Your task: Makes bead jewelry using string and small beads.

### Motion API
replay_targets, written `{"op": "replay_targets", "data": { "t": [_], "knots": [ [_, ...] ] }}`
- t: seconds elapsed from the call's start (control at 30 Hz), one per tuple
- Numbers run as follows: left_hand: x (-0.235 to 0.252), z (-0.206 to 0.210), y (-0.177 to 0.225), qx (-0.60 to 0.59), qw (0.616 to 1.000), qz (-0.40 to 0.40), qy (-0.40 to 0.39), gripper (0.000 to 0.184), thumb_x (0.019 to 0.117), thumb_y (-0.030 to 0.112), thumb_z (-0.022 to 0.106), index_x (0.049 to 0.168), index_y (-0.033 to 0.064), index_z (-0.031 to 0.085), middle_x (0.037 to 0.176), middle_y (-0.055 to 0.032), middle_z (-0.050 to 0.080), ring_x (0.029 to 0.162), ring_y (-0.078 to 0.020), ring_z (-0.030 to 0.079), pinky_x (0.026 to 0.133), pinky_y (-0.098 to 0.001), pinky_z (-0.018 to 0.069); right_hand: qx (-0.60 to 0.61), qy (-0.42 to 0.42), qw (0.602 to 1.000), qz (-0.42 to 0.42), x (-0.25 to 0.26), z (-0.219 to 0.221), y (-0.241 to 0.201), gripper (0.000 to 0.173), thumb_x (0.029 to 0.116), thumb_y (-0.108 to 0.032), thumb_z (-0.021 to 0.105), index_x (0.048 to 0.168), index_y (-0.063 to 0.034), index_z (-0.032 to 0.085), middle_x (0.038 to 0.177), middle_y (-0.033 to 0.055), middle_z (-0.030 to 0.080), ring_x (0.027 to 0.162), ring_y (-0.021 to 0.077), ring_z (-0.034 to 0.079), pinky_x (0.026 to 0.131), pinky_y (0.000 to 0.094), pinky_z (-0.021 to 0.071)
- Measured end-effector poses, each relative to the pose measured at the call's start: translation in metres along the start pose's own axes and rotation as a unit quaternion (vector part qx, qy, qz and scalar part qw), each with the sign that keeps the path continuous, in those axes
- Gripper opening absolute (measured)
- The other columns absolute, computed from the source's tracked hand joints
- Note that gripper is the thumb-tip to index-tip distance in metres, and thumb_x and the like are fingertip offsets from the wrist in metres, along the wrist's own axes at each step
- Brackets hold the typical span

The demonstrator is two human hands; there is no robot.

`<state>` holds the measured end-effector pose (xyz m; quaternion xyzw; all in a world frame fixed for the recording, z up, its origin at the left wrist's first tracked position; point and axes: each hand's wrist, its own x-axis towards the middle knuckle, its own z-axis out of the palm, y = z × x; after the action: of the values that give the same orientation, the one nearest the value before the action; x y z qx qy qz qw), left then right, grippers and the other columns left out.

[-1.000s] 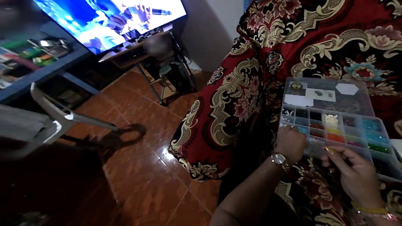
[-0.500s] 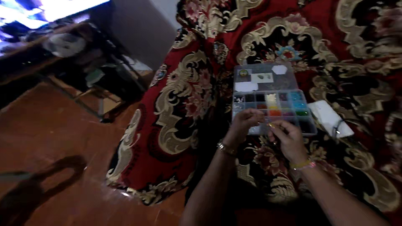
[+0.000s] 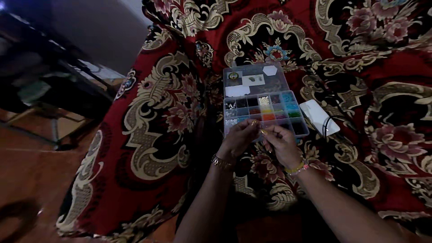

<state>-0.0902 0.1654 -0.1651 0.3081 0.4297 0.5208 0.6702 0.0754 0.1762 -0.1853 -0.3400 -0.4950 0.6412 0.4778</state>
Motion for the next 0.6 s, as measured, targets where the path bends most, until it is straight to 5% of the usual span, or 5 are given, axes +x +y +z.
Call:
{"op": "replay_targets", "data": {
  "t": [0.6],
  "knots": [
    [-0.0014,-0.0003,0.0014,0.009,1.0,-0.015,-0.023,0.019,0.1062,0.006,0.046,0.102,0.0048,0.065,0.092,-0.0008,0.069,0.086,-0.0109,0.068,0.085,-0.0299,0.0577,-0.003,0.005,1.0,-0.028,0.0001,-0.0011,0.0046,0.011,0.0941,-0.003,0.06,0.089,-0.0043,0.07,0.063,-0.0074,0.061,0.05,-0.0017,0.053,0.047,0.0143,0.0457]
  ]
}}
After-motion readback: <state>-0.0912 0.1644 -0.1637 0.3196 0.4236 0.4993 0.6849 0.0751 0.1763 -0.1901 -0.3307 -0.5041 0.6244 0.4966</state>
